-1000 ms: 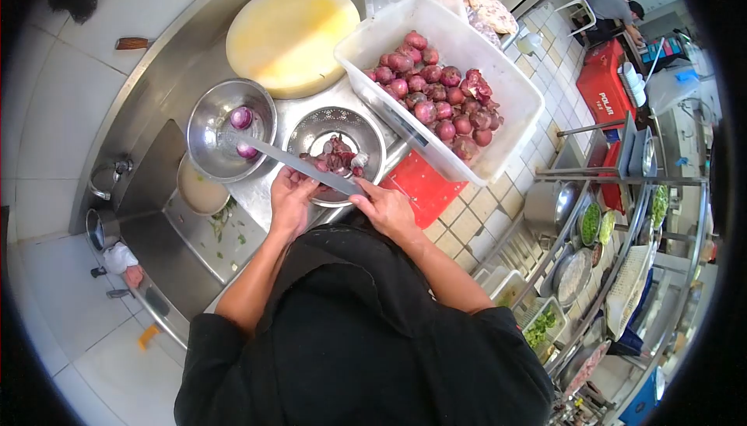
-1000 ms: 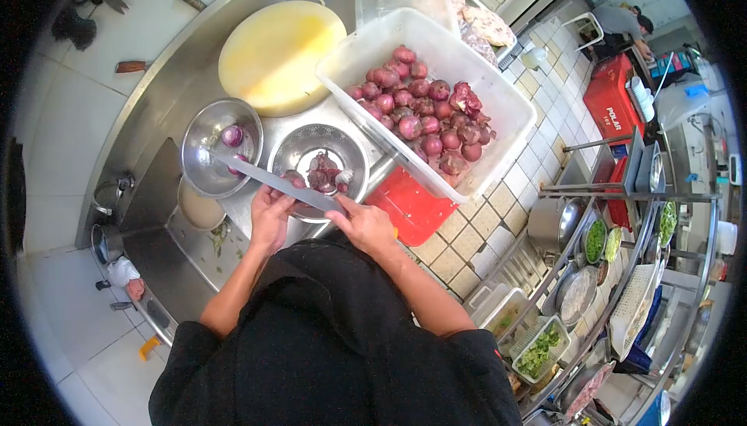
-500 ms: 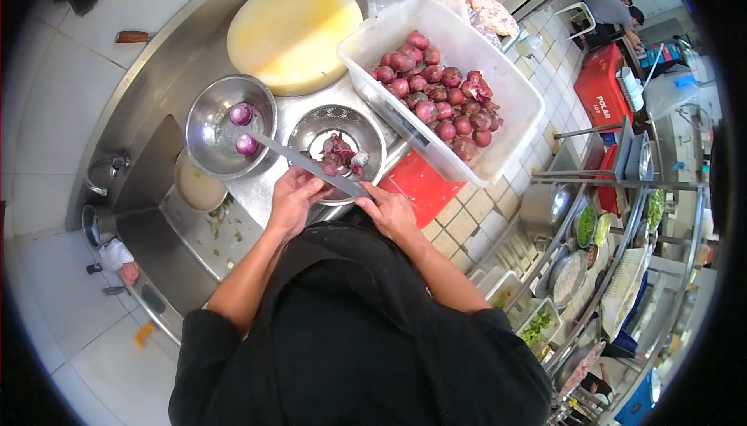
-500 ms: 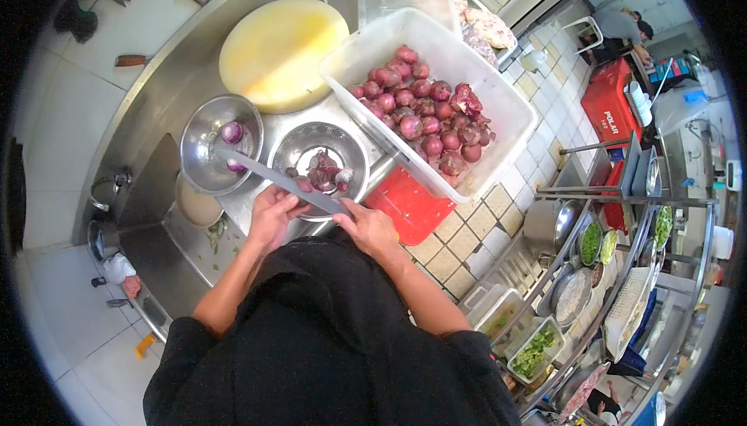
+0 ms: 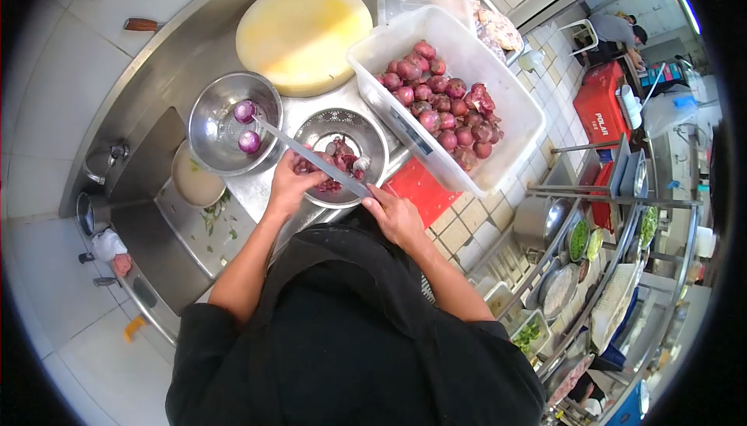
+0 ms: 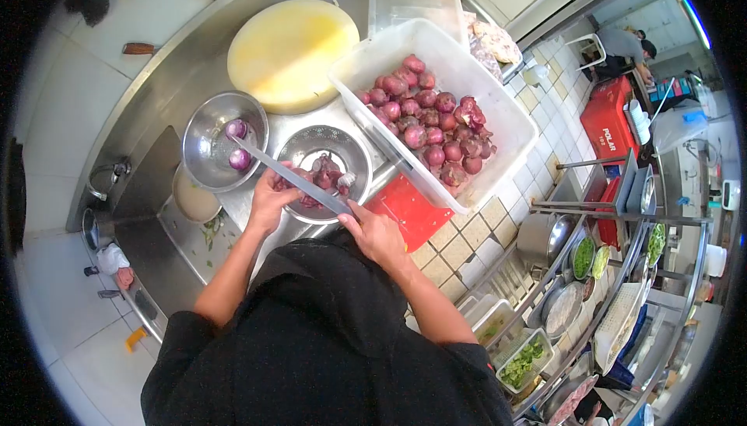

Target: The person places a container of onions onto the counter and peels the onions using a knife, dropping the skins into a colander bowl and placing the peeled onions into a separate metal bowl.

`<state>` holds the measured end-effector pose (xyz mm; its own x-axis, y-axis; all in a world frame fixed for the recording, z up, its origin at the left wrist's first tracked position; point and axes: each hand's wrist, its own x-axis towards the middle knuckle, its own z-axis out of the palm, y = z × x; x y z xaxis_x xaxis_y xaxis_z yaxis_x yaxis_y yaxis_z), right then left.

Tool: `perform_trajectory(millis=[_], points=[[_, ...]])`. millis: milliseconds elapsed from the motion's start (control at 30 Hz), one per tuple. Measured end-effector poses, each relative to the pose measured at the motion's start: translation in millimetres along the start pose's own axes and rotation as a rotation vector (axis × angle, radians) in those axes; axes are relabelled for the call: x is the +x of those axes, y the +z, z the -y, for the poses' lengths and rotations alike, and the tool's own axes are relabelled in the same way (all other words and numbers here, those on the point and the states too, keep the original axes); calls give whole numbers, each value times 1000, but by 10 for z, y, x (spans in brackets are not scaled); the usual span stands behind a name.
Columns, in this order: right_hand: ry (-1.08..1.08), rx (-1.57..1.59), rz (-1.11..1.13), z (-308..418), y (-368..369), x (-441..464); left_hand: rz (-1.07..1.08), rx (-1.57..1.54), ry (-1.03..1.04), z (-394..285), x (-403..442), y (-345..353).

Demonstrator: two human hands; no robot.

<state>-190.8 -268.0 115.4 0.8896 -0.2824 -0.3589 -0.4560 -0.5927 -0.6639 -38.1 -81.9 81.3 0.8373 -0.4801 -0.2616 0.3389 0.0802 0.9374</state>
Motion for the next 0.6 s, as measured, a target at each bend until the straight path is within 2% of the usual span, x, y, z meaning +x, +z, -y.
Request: perform_trajectory(millis=[67, 167, 267, 600], points=[[-9, -18, -13, 17, -6, -31, -6, -317, -46, 87, 24, -27], [-22, -14, -16, 62, 0, -53, 23, -435, -57, 98, 15, -39], [-22, -16, -10, 95, 7, -64, -48, -468, -109, 23, -17, -16], [-14, -6, -26, 104, 127, -83, -42, -239, 78, 96, -45, 33]])
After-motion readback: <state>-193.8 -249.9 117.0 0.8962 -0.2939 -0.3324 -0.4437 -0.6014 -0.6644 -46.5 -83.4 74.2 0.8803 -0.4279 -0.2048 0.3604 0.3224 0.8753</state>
